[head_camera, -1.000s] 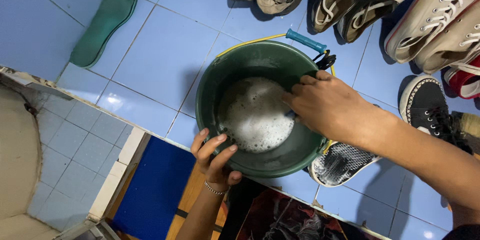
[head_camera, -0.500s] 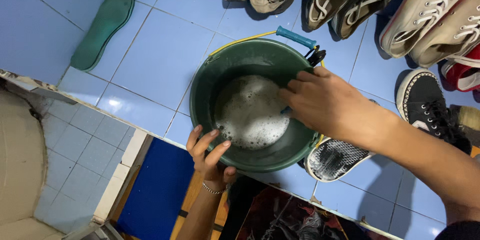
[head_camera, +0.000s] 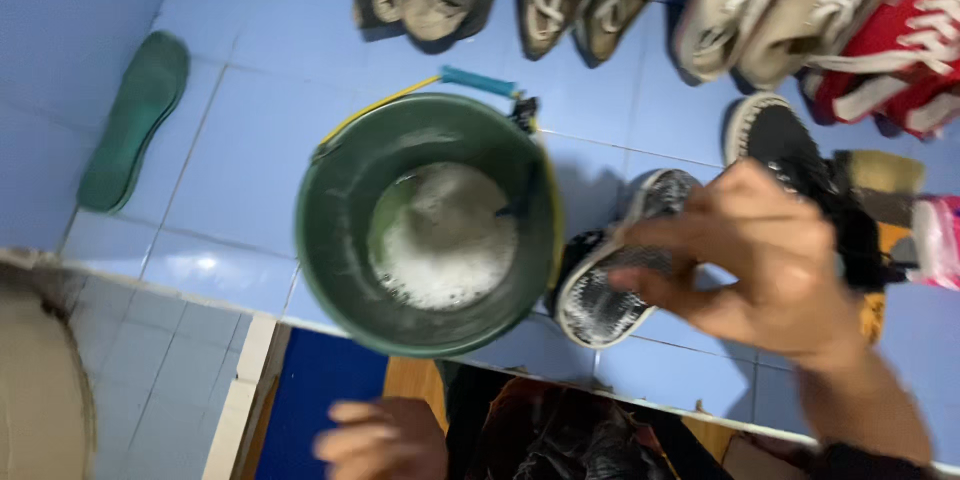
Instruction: The person cleans the sole of a shoe by hand using a toothbrush and soapy water from a bucket, then wipes the surface with a cloth.
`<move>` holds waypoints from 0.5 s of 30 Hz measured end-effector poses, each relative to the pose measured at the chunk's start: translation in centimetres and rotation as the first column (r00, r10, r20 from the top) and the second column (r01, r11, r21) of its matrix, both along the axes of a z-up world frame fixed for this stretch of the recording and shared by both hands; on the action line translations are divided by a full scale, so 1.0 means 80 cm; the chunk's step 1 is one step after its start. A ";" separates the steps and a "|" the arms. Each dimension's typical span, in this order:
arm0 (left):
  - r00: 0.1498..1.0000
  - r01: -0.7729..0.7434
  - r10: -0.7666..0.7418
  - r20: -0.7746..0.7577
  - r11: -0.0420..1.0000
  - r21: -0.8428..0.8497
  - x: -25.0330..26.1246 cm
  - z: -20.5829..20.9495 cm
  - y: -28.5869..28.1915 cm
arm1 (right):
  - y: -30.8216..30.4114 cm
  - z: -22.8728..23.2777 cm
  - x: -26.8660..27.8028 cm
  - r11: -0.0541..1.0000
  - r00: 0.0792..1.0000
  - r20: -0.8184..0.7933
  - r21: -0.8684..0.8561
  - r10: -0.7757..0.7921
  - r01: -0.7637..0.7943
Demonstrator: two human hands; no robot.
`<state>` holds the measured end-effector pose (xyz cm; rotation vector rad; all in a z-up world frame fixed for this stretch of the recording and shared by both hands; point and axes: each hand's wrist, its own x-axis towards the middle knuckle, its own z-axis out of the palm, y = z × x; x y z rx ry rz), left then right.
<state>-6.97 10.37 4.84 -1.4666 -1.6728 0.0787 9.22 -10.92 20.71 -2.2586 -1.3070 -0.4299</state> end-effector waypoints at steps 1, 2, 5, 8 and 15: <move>0.912 0.328 -0.269 -0.311 0.931 0.158 -0.010 0.012 -0.016 | -0.007 -0.015 -0.008 0.989 0.990 -0.134 0.138 -0.033 0.052; 0.661 0.644 -0.416 -0.625 0.742 0.187 -0.020 0.024 -0.032 | -0.015 -0.031 -0.016 0.956 0.963 -0.267 0.267 -0.048 0.122; 0.079 0.996 -0.973 0.219 0.070 -0.048 -0.002 -0.003 -0.037 | -0.054 -0.083 -0.051 0.921 0.912 -0.384 0.282 -0.147 0.268; -0.544 0.505 0.410 0.732 -0.537 0.676 0.014 -0.030 -0.048 | -0.092 -0.138 -0.091 0.848 0.790 -0.561 0.272 -0.245 0.456; -0.550 0.624 0.325 0.769 -0.453 0.637 0.052 -0.041 -0.103 | -0.145 -0.227 -0.169 0.515 0.640 -0.679 0.428 -0.359 0.743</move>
